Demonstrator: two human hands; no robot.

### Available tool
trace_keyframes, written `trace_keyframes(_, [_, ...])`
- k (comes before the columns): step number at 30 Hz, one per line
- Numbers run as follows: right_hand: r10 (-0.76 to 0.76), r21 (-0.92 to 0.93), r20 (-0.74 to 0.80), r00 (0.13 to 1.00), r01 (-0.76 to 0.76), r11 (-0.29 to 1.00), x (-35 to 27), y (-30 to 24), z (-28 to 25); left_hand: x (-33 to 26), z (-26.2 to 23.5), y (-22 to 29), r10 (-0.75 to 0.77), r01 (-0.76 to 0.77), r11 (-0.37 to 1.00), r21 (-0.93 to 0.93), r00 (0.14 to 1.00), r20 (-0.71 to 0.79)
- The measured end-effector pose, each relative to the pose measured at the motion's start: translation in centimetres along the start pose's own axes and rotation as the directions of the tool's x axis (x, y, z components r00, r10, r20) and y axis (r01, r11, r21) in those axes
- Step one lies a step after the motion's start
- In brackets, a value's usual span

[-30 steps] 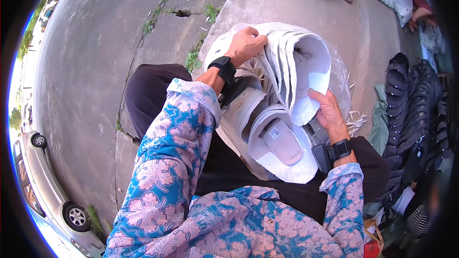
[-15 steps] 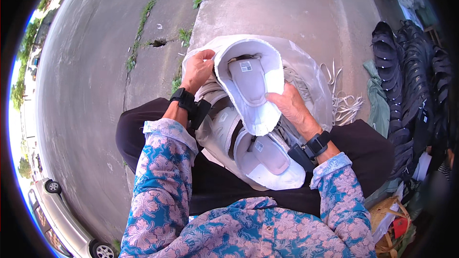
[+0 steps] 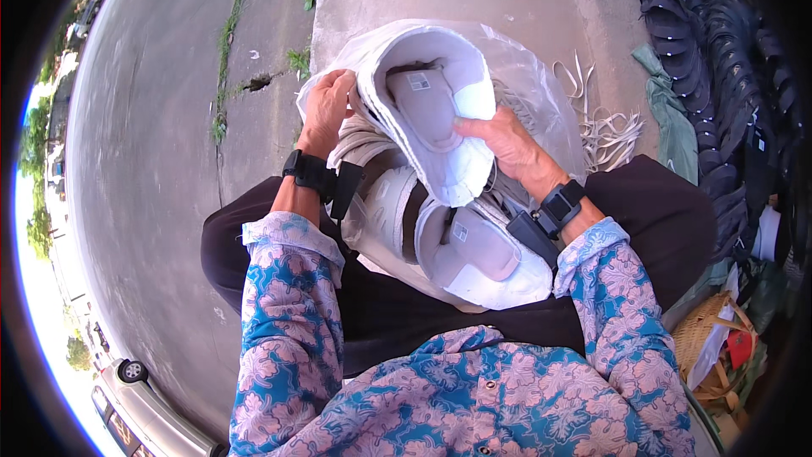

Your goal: Sort and organize white shoe upper components and place them into a plastic bag.

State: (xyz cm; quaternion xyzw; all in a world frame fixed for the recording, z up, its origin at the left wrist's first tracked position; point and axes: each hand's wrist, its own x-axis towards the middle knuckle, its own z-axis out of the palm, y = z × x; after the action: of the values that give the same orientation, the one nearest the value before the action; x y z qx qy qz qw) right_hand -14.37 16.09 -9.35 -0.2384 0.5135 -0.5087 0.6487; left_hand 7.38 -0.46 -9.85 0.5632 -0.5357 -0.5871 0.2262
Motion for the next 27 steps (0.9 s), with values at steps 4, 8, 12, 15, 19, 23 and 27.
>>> trace_keyframes(4, [-0.040,0.004,-0.064,0.997,0.040,0.999,-2.1,-2.5,-2.2,-1.1,2.0,0.9,0.052,-0.047,0.997,-0.056,0.993,0.107])
trace_keyframes(8, [-0.072,-0.162,-0.095,0.993,0.056,0.985,-3.3,-3.2,-3.3,-1.2,3.9,0.1,0.021,-0.027,0.998,0.056,0.995,0.100])
trace_keyframes(12, [-0.129,-0.319,-0.128,0.983,0.082,0.944,-2.6,-2.2,-3.2,-1.6,3.2,1.6,0.595,-0.507,0.663,0.550,0.804,0.025])
trace_keyframes(15, [-0.151,-0.418,-0.143,0.978,0.079,0.905,-2.5,-1.7,-3.0,-3.8,3.3,6.3,0.865,-0.573,0.289,0.766,0.500,0.047])
trace_keyframes(19, [-0.205,-0.400,-0.066,0.977,0.162,0.902,-2.7,-1.4,-2.9,-2.1,2.1,6.4,0.716,-0.127,0.307,0.943,0.684,-0.141])
trace_keyframes(23, [-0.205,-0.447,-0.064,0.977,0.155,0.881,-2.6,-1.0,-2.7,1.0,-1.9,1.9,0.503,-0.050,0.341,0.939,0.853,-0.137])
trace_keyframes(27, [-0.272,-0.578,-0.038,0.962,0.200,0.791,-2.9,-1.6,-2.1,0.4,-0.8,2.5,0.281,-0.285,0.958,-0.023,0.953,-0.114])
